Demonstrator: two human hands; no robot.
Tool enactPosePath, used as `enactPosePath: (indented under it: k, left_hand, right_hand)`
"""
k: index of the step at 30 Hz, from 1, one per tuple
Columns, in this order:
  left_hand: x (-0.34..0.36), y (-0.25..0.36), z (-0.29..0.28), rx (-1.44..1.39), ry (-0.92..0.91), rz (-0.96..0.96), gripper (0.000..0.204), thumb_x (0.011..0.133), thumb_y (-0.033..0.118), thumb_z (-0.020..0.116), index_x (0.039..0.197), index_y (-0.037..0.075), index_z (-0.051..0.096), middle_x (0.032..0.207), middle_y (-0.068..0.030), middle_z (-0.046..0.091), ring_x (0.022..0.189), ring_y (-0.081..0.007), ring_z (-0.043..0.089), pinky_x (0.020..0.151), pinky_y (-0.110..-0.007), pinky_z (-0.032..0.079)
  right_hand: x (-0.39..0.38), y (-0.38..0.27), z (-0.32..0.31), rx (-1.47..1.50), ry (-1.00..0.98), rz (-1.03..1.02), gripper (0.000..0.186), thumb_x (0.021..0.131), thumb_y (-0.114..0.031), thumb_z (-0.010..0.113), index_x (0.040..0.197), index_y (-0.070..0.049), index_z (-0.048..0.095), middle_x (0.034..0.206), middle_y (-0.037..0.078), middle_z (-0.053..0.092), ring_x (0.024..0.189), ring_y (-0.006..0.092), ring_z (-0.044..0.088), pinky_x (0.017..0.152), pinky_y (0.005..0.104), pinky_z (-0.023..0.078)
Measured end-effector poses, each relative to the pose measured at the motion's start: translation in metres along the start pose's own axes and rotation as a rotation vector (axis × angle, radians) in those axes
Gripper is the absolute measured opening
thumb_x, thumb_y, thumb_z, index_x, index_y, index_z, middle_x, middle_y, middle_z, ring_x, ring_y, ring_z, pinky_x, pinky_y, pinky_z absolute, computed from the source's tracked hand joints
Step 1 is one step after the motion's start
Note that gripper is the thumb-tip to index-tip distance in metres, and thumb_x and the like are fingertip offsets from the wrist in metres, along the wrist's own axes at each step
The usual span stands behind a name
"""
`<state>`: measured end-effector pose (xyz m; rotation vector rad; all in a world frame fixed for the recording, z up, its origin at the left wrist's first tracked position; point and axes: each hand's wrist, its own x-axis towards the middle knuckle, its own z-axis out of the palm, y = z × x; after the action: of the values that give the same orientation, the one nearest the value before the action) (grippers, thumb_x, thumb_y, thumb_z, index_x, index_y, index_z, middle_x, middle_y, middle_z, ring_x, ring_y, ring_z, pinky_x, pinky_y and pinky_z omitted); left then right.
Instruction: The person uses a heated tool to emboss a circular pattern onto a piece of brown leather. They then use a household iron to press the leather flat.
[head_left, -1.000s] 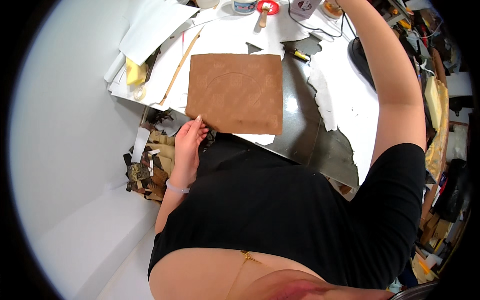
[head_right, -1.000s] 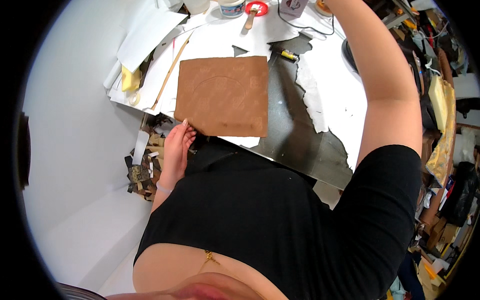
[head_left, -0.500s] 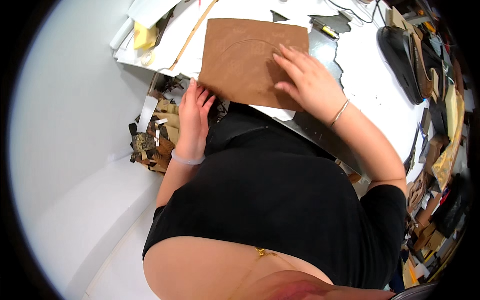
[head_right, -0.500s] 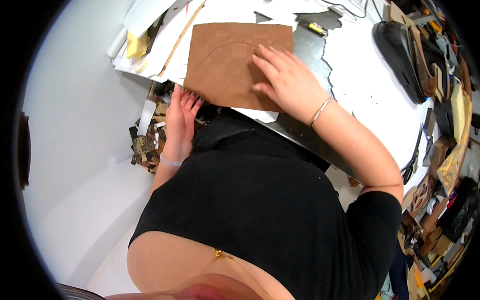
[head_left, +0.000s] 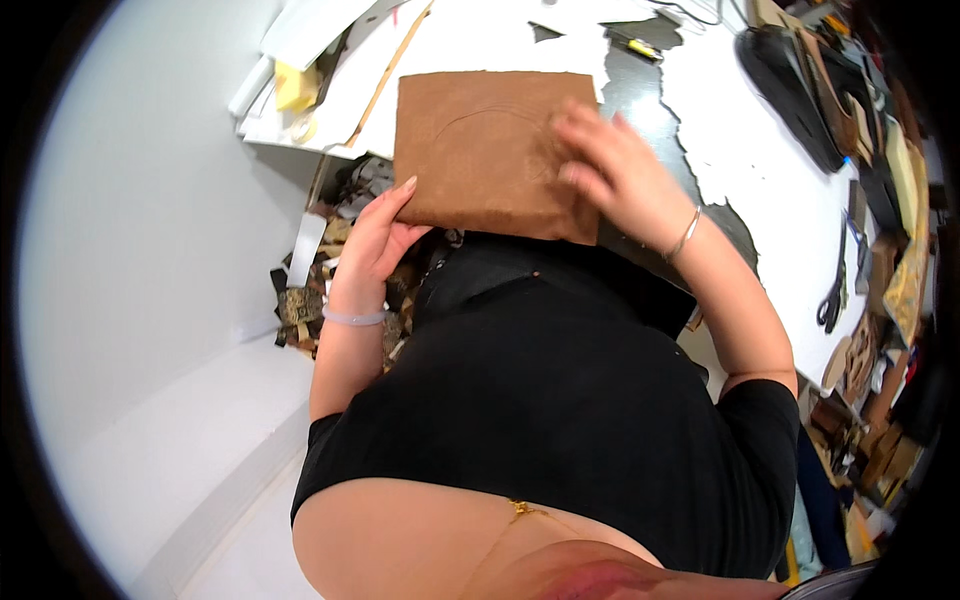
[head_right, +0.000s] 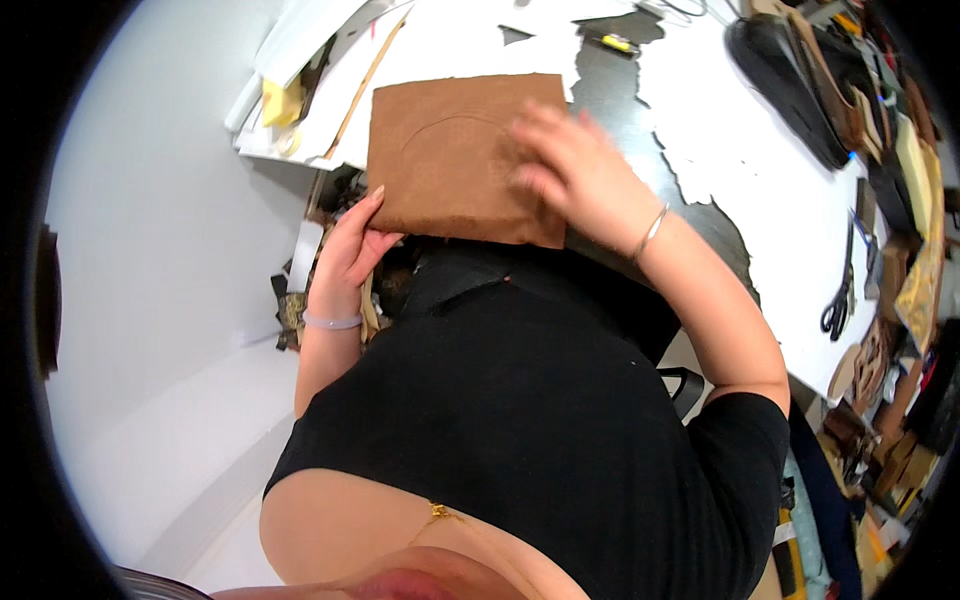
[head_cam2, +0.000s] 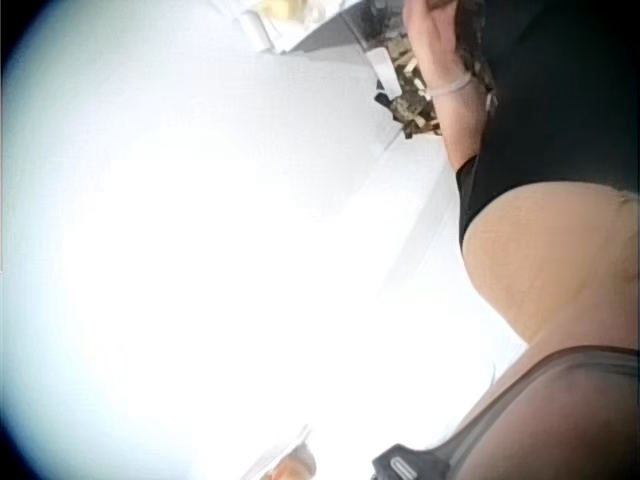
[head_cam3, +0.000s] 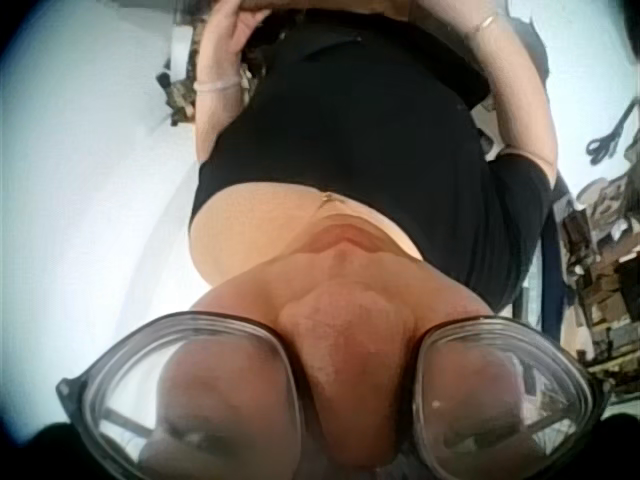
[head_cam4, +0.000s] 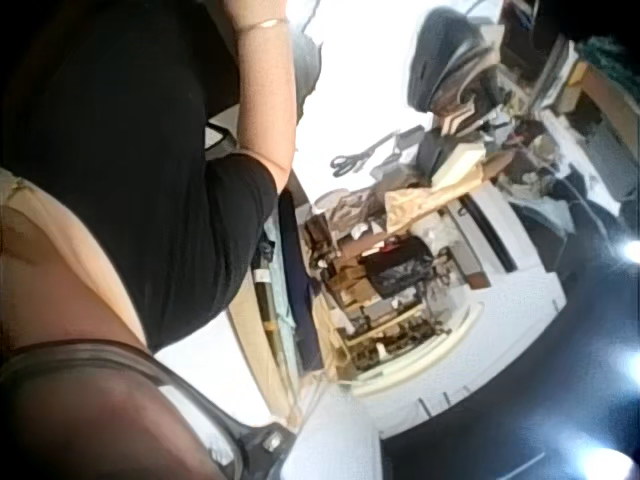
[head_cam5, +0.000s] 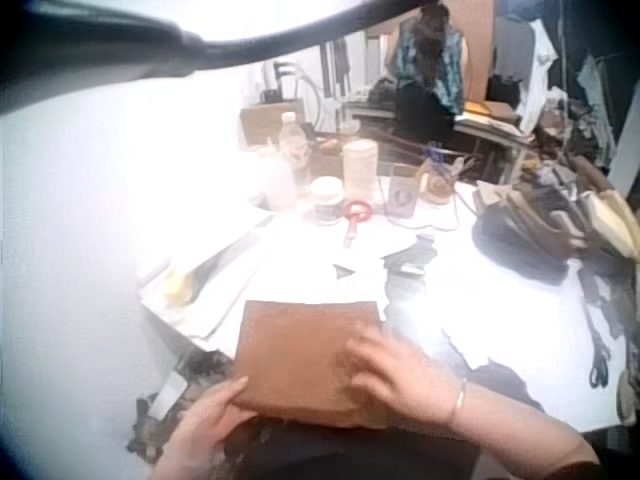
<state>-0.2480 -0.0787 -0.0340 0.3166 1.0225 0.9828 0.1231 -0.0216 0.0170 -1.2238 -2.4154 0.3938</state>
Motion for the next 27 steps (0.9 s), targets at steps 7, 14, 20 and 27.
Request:
enactPosePath:
  k: [7, 14, 20, 27]
  left_hand:
    - [0.004, 0.011, 0.009, 0.214, 0.039, 0.026, 0.028, 0.105, 0.018, 0.072, 0.127, 0.001, 0.068, 0.124, -0.0118, 0.076, 0.112, -0.0202, 0.074, 0.096, -0.038, 0.061]
    - [-0.056, 0.023, 0.007, 0.193, 0.157, 0.064, 0.040, 0.102, 0.013, 0.072, 0.138, -0.002, 0.063, 0.134, -0.0140, 0.072, 0.123, -0.0273, 0.070, 0.102, -0.043, 0.059]
    - [-0.073, 0.058, 0.063, 0.175, -0.014, 0.228, 0.037, 0.104, 0.014, 0.066, 0.137, -0.003, 0.061, 0.132, -0.0138, 0.072, 0.115, -0.0261, 0.073, 0.097, -0.040, 0.061]
    - [-0.034, 0.034, 0.215, 0.340, -0.192, 0.194, 0.044, 0.105, 0.014, 0.066, 0.143, -0.009, 0.059, 0.134, -0.0159, 0.070, 0.123, -0.0240, 0.069, 0.104, -0.037, 0.055]
  right_hand:
    - [0.058, 0.129, -0.023, -0.308, 0.321, 0.329, 0.039, 0.097, -0.015, 0.073, 0.136, -0.011, 0.069, 0.123, 0.014, 0.075, 0.110, 0.0352, 0.072, 0.104, 0.0478, 0.054]
    - [0.071, 0.118, -0.025, -0.016, 0.411, 0.204, 0.019, 0.092, -0.011, 0.074, 0.109, -0.006, 0.080, 0.101, 0.016, 0.078, 0.094, 0.0356, 0.075, 0.095, 0.0435, 0.058]
    - [0.096, 0.102, -0.013, -0.013, 0.383, 0.133, 0.034, 0.095, -0.016, 0.075, 0.128, -0.008, 0.074, 0.116, 0.015, 0.077, 0.111, 0.0333, 0.072, 0.098, 0.0432, 0.057]
    - [-0.015, 0.207, -0.147, -0.002, 1.136, 0.296, 0.023, 0.110, -0.023, 0.062, 0.119, -0.008, 0.078, 0.101, 0.006, 0.077, 0.087, 0.0157, 0.070, 0.080, 0.0307, 0.055]
